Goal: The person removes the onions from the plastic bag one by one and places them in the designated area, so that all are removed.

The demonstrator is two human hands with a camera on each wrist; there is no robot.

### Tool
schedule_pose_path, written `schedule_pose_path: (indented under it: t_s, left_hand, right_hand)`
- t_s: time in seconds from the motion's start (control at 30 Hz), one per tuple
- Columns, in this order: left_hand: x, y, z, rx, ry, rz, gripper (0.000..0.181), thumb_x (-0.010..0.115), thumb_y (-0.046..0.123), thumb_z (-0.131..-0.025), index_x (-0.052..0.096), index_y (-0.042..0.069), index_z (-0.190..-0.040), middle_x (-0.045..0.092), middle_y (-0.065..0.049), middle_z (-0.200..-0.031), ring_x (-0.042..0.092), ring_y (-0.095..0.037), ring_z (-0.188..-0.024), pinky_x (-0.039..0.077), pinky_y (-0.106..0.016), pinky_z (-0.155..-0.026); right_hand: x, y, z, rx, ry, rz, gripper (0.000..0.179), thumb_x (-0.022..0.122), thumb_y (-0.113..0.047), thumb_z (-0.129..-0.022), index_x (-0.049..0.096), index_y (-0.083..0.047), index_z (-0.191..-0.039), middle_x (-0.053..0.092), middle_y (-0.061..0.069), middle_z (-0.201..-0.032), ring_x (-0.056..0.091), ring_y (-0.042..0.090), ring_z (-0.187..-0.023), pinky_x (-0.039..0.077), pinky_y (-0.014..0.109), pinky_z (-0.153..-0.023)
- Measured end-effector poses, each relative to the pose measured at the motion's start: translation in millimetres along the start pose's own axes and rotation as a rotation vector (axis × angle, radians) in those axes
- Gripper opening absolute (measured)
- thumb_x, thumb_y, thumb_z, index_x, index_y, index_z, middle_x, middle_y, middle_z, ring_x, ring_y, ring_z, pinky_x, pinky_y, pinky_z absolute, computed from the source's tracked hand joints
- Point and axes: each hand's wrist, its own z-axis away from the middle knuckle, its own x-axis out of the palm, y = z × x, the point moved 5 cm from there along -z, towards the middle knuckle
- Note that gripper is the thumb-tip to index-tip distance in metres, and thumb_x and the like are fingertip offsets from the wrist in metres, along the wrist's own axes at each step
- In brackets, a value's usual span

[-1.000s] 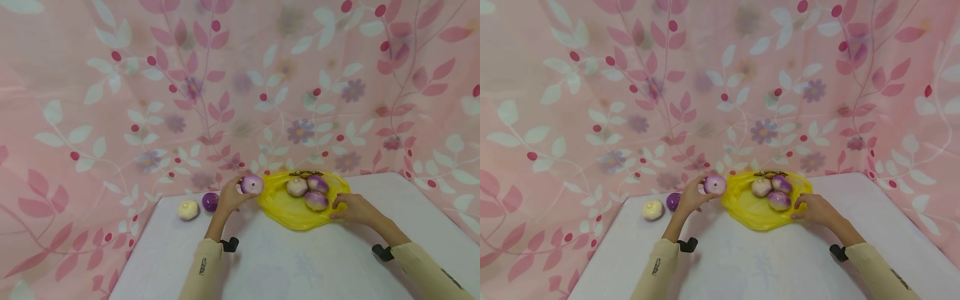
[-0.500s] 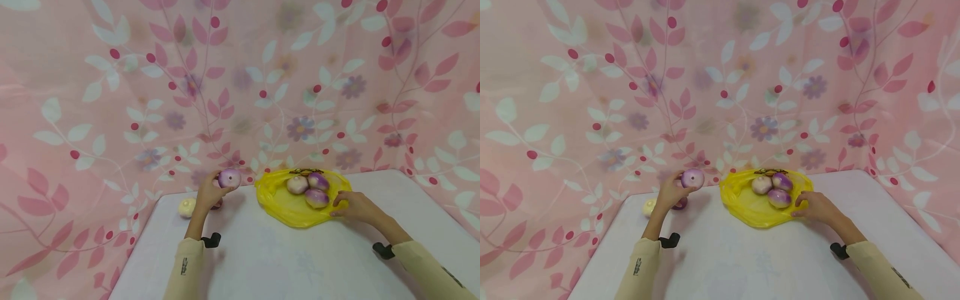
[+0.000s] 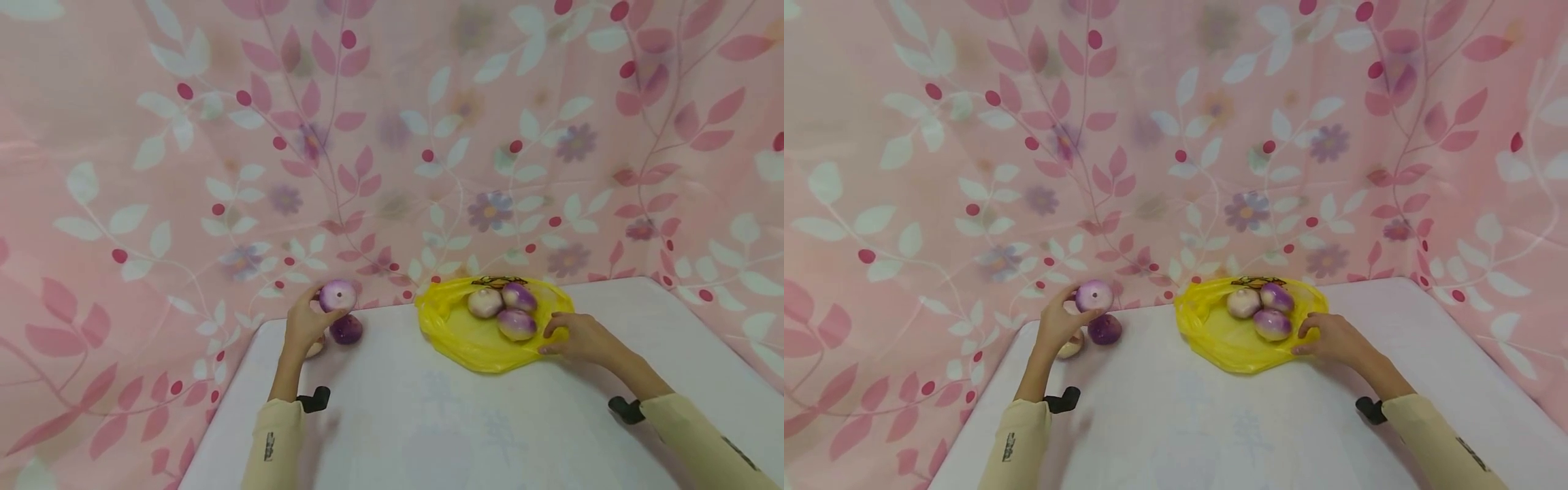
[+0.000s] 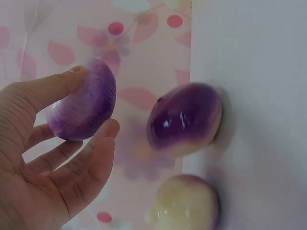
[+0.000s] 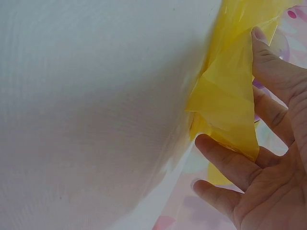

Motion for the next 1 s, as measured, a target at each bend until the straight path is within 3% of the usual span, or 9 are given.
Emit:
schedule_pose_path:
  t_s: [0.07, 0.13, 0.2, 0.37, 0.63, 0.9, 1.0]
  left_hand:
    - [-5.9, -8.5, 1.7, -0.027, -0.002, 0.034, 0.073, 0.088, 0.032, -0.074, 0.055, 0.015, -0.137, 0.060, -0.013, -0.122, 0.060, -0.038, -0.104, 0.058, -0.045, -0.065]
    - [-12.0, -16.3, 3.0, -0.054, -0.008, 0.069, 0.076, 0.088, 0.030, -0.075, 0.053, 0.014, -0.140, 0.058, -0.015, -0.125, 0.062, -0.040, -0.096, 0.057, -0.042, -0.047]
    - [-18.1, -23.6, 4.4, -0.089, -0.015, 0.091, 0.077, 0.088, 0.031, -0.075, 0.051, 0.015, -0.141, 0.055, -0.015, -0.126, 0.065, -0.041, -0.085, 0.054, -0.041, -0.039]
    - [-33.5, -38.8, 7.2, -0.125, -0.018, 0.068, 0.078, 0.086, 0.034, -0.076, 0.049, 0.015, -0.143, 0.054, -0.017, -0.129, 0.070, -0.038, -0.073, 0.054, -0.040, -0.040]
    - [-56.7, -58.7, 11.8, -0.162, 0.005, 0.068, 0.081, 0.086, 0.030, -0.078, 0.045, 0.011, -0.145, 0.053, -0.019, -0.129, 0.071, -0.031, -0.074, 0.055, -0.042, -0.041]
    - [-77.6, -81.1, 23.5, -0.224, 0.048, 0.054, 0.080, 0.086, 0.034, -0.078, 0.046, 0.013, -0.144, 0.053, -0.019, -0.130, 0.072, -0.029, -0.073, 0.056, -0.041, -0.043]
    - [-82.4, -86.5, 28.0, -0.243, 0.042, 0.034, 0.084, 0.084, 0.037, -0.079, 0.043, 0.009, -0.146, 0.051, -0.022, -0.131, 0.072, -0.028, -0.073, 0.056, -0.040, -0.044]
  right_hand:
    - [0.1, 0.2, 0.1, -0.004, 0.000, 0.000, 0.033, 0.083, -0.046, -0.075, 0.071, -0.018, -0.086, 0.059, 0.029, -0.127, 0.046, 0.051, -0.124, 0.035, 0.069, -0.100]
    - [0.1, 0.2, 0.0, -0.008, 0.001, -0.002, 0.032, 0.083, -0.046, -0.075, 0.071, -0.018, -0.086, 0.060, 0.028, -0.126, 0.046, 0.052, -0.124, 0.035, 0.069, -0.100]
    - [0.1, 0.0, -0.1, -0.011, 0.004, 0.000, 0.032, 0.083, -0.045, -0.075, 0.071, -0.018, -0.086, 0.060, 0.028, -0.126, 0.047, 0.052, -0.124, 0.035, 0.069, -0.100]
    - [0.7, -0.3, 0.2, -0.011, 0.004, 0.004, 0.033, 0.083, -0.046, -0.075, 0.071, -0.017, -0.086, 0.060, 0.029, -0.125, 0.047, 0.051, -0.124, 0.035, 0.069, -0.100]
    - [1.8, 0.7, 1.1, 0.002, 0.000, -0.003, 0.036, 0.083, -0.048, -0.075, 0.071, -0.017, -0.087, 0.058, 0.029, -0.127, 0.047, 0.052, -0.123, 0.035, 0.069, -0.100]
    - [0.6, 0.0, 3.2, -0.022, 0.007, 0.002, 0.037, 0.083, -0.049, -0.074, 0.072, -0.017, -0.087, 0.066, 0.013, -0.113, 0.058, 0.038, -0.102, 0.045, 0.061, -0.092]
    - [0.3, -2.1, 3.5, -0.034, 0.009, -0.002, 0.037, 0.083, -0.049, -0.075, 0.072, -0.016, -0.087, 0.066, 0.013, -0.111, 0.058, 0.038, -0.101, 0.045, 0.061, -0.091]
